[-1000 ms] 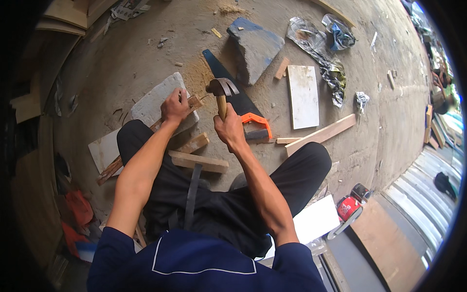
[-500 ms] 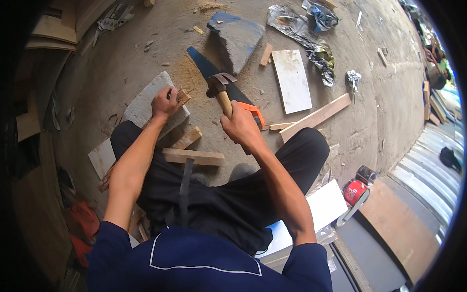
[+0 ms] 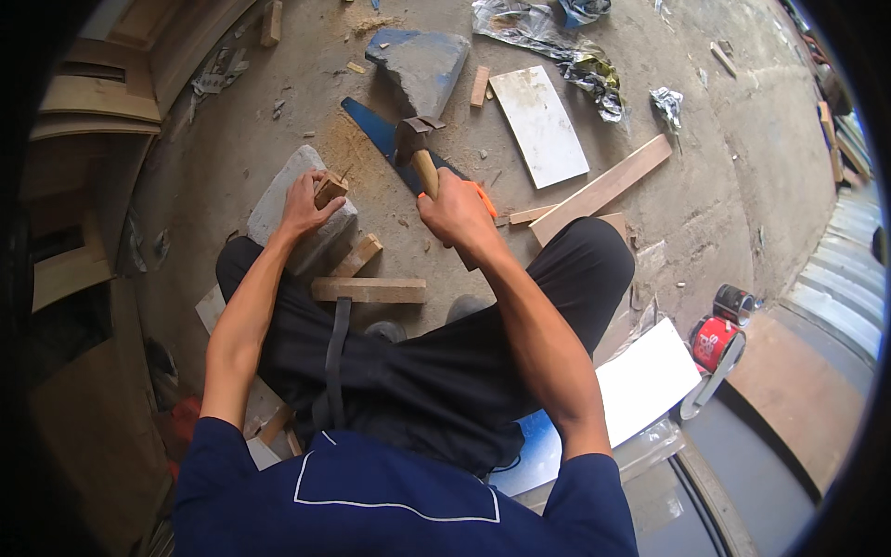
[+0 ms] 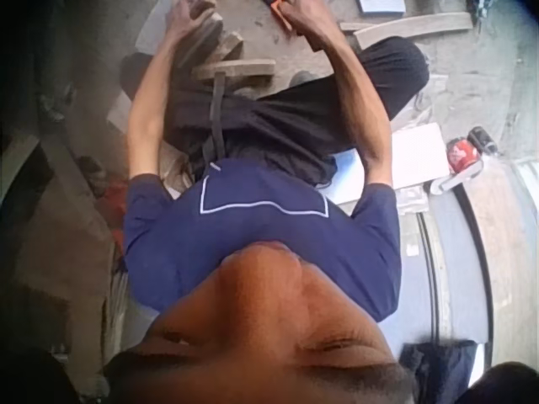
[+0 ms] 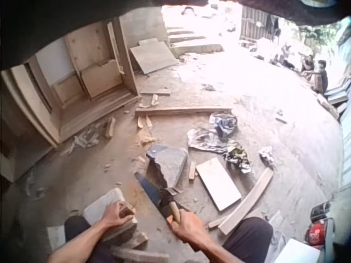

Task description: The person sits on the floor and uses a hammer to drive nails into a small wooden block. They then pick up a longer wooden plank, inspect it, and use a hand saw to cut it. The person handles the wood and tools directly with their hands throughout the task.

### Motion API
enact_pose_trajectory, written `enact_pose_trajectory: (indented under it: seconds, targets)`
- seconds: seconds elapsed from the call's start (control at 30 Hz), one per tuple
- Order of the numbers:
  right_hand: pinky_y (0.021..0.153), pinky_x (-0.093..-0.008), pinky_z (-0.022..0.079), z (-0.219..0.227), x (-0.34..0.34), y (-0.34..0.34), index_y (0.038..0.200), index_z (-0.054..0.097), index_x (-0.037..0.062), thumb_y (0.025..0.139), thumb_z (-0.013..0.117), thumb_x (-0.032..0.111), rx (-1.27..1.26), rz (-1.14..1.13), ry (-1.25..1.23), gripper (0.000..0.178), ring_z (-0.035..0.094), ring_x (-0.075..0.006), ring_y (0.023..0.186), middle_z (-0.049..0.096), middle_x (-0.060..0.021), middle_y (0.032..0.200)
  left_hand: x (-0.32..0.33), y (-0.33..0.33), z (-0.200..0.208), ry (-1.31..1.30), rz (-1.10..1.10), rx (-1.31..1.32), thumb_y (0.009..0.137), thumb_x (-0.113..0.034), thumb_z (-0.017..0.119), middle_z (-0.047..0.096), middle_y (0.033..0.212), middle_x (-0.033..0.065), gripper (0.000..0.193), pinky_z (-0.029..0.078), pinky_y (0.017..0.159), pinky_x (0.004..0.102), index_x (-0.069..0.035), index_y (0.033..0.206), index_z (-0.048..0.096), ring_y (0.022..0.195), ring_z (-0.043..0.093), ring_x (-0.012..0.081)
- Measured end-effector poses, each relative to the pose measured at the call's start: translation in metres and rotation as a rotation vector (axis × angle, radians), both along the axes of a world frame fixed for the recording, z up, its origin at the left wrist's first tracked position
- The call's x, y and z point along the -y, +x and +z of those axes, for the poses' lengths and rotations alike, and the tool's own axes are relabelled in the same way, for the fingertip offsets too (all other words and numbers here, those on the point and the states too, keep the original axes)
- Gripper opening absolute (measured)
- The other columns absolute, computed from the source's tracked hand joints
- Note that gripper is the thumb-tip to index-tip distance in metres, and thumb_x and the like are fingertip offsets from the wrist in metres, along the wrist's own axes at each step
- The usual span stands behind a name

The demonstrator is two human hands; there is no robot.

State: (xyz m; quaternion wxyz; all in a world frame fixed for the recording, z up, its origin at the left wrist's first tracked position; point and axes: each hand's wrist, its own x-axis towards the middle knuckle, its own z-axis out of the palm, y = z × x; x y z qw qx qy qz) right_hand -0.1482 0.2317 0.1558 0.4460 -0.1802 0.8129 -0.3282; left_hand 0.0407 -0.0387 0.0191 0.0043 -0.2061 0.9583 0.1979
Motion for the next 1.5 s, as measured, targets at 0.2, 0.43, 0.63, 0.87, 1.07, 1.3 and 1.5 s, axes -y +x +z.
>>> enact_pose_trajectory:
  seconds: [0.2,0.43,0.63,0.87,1.07,1.3,1.5]
  targets:
    - [0.042,-0.034,0.046,-0.003,-0.003,0.002,0.103,0.05,0.0013,0.086,0.056,0.02,-0.016,-0.026,-0.072,0.026,0.055,-0.0183,0.048,0.054,-0.0098,0.065,-0.022,-0.011,0.022,0.059,0.258,0.093,0.071,-0.048,0.077,0.063,0.093,0.0163,0.067,0.05,0.065,0.0473,-0.009,0.106,0.036,0.081,0.065,0.0386]
    - [0.041,-0.0343,0.045,0.0,-0.003,0.01,0.096,0.05,0.0015,0.086,0.056,0.018,-0.024,0.011,-0.046,0.021,0.055,-0.0187,0.046,0.054,-0.0095,0.062,-0.032,-0.033,0.006,-0.22,0.336,-0.188,0.075,-0.045,0.075,0.05,0.096,0.0129,0.058,0.04,0.082,0.0466,-0.009,0.103,0.039,0.095,0.052,0.0333]
    - [0.044,-0.0377,0.046,-0.008,0.007,0.017,0.094,0.05,-0.0018,0.084,0.053,0.017,-0.041,0.042,-0.051,0.022,0.058,-0.023,0.05,0.057,-0.0147,0.065,-0.031,-0.033,0.006,-0.14,0.322,-0.225,0.073,-0.048,0.073,0.052,0.099,0.0126,0.058,0.04,0.083,0.0463,-0.007,0.105,0.046,0.098,0.052,0.0322]
    - [0.041,-0.0342,0.046,-0.013,0.04,0.027,0.097,0.051,-0.0007,0.089,0.059,0.029,0.028,-0.059,-0.11,0.031,0.056,-0.0186,0.046,0.055,-0.0091,0.062,-0.02,-0.002,0.004,-0.166,0.295,-0.102,0.07,-0.052,0.072,0.056,0.098,0.0105,0.054,0.041,0.081,0.0433,-0.008,0.1,0.058,0.096,0.055,0.0294]
    - [0.038,-0.0315,0.042,-0.041,0.066,0.037,0.093,0.051,0.0022,0.091,0.061,0.034,0.058,-0.147,-0.168,0.033,0.049,-0.0136,0.041,0.048,-0.0031,0.059,-0.03,-0.007,-0.012,-0.186,0.3,-0.13,0.071,-0.053,0.072,0.055,0.098,0.0077,0.059,0.037,0.085,0.0406,-0.009,0.108,0.06,0.097,0.052,0.0249]
    - [0.037,-0.0307,0.04,-0.08,0.098,0.029,0.091,0.05,0.003,0.092,0.06,0.032,0.204,-0.216,-0.082,0.031,0.048,-0.0128,0.042,0.047,-0.0017,0.059,-0.021,-0.015,-0.009,-0.09,0.294,-0.022,0.071,-0.051,0.073,0.057,0.096,0.007,0.055,0.038,0.083,0.0407,-0.009,0.104,0.061,0.095,0.054,0.0247]
    - [0.037,-0.0291,0.038,-0.063,0.114,0.007,0.092,0.05,0.0032,0.092,0.061,0.031,0.201,-0.146,-0.061,0.03,0.045,-0.011,0.042,0.047,-0.0007,0.06,-0.017,-0.013,-0.007,-0.076,0.291,-0.014,0.07,-0.046,0.075,0.057,0.1,0.0072,0.051,0.04,0.082,0.0408,-0.01,0.104,0.062,0.097,0.055,0.0252]
